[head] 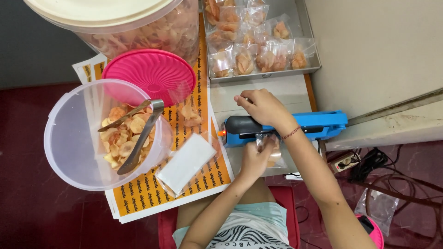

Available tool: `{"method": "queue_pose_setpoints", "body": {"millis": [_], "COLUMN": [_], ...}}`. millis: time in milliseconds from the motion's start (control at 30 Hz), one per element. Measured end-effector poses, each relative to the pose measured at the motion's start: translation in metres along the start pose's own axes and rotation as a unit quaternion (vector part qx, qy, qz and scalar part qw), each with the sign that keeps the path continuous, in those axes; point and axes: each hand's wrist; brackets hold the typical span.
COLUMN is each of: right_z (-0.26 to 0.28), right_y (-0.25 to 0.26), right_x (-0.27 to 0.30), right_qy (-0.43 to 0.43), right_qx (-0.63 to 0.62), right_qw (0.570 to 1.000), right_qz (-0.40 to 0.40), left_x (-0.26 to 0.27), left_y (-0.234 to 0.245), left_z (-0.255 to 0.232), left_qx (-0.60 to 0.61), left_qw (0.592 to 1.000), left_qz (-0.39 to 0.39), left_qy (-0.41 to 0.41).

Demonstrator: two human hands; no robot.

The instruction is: Filling small plastic bags with chips and sealing them using a manual heat sealer.

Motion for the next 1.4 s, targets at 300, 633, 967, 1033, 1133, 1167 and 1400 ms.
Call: {"method": "queue_pose_setpoints", "body": {"millis": [300,633,967,1033,1133,1167,1400], "right_z": [0.000,0.003,-0.054,-0.061,-0.062,-0.055,-0.054], "right_y": [0.000,0.004,-0.033,-0.038,-0.039,-0.032,-0.027], "right_x": [0.001,0.005,-0.037,-0.049,-0.062,-0.052,-0.036], "right_qy": [-0.002,-0.002,0.056,0.059,0.067,0.052,0.006], "right_qx": [0.006,0.019,-0.016,0.007,0.030,0.030,0.012], "right_qw": [1.000,1.000,0.998,0.997,0.995,0.996,1.000], "right_qz": [-0.002,0.008,-0.030,-0.048,-0.074,-0.059,-0.027], "left_x": [0.000,0.016,-0.083,-0.108,-0.119,-0.123,-0.132], "left_y": [-0.003,0.064,0.055,0.046,0.046,0.045,0.046], "left_z": [0.005,-0.133,-0.155,-0.145,-0.132,-0.127,-0.093], "left_qx": [-0.008,-0.369,-0.341,-0.349,-0.285,-0.309,-0.349], "left_qw": [1.000,0.896,0.853,0.836,0.853,0.887,0.905], "left_qz": [-0.013,0.248,-0.073,-0.120,-0.061,-0.020,0.080], "left_qy": [-0.026,0.005,-0.389,-0.407,-0.432,-0.343,-0.231]}}
Point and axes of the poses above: each hand's wrist, its own x-axis away from the middle knuckle, its own y-axis out of the back of the hand, z = x × y, and after that the axes turned 14 degrees about -y, right-handed
